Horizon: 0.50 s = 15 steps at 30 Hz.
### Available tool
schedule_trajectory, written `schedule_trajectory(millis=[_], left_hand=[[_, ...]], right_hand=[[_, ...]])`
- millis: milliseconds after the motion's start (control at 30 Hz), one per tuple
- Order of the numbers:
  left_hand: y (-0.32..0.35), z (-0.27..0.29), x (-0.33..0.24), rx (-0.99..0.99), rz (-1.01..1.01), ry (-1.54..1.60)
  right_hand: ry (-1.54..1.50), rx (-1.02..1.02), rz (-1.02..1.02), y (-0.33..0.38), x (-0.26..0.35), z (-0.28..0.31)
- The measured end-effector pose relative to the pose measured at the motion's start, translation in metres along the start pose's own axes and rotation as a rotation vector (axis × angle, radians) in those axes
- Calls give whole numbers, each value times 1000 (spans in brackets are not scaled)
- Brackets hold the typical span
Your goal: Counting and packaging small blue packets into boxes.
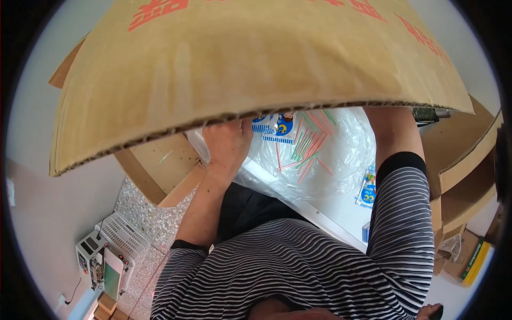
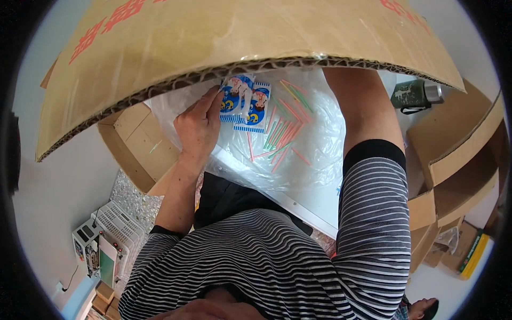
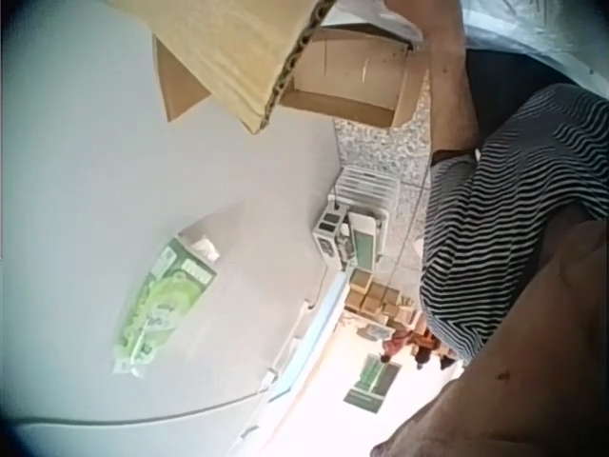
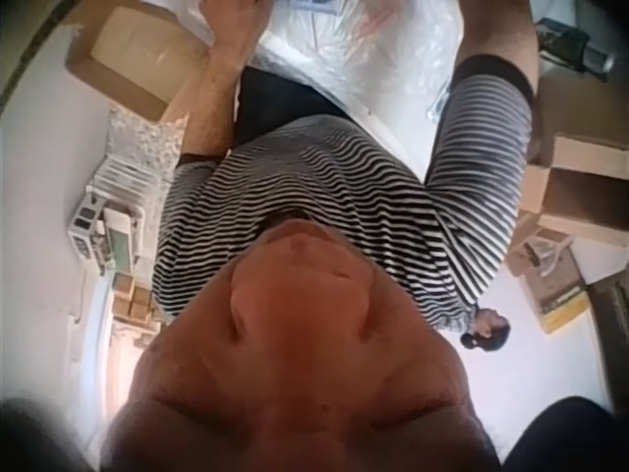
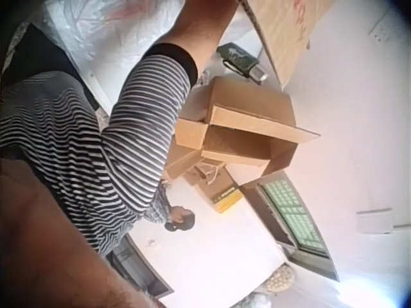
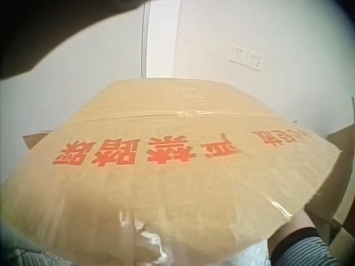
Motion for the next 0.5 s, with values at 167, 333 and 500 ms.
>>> schedule_trajectory(millis=[167, 333, 500], left_hand=[[-8, 12, -12, -101, 27, 45], [-8, 18, -16, -127, 5, 69], [-4, 8, 5, -55, 328, 517]], right_hand=[[-242, -72, 16, -42, 3, 0], [-470, -173, 20, -100, 22, -12], [-482, -175, -34, -114, 56, -11]])
Point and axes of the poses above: each hand's wrist, its own y-axis away from the middle knuckle, its own z-axis out of the back of the hand, x = y × z, the point moved 6 cm from there along -y, towards the middle knuckle, and after that the axes turned 5 degrees about z, right-handed, at the moved point
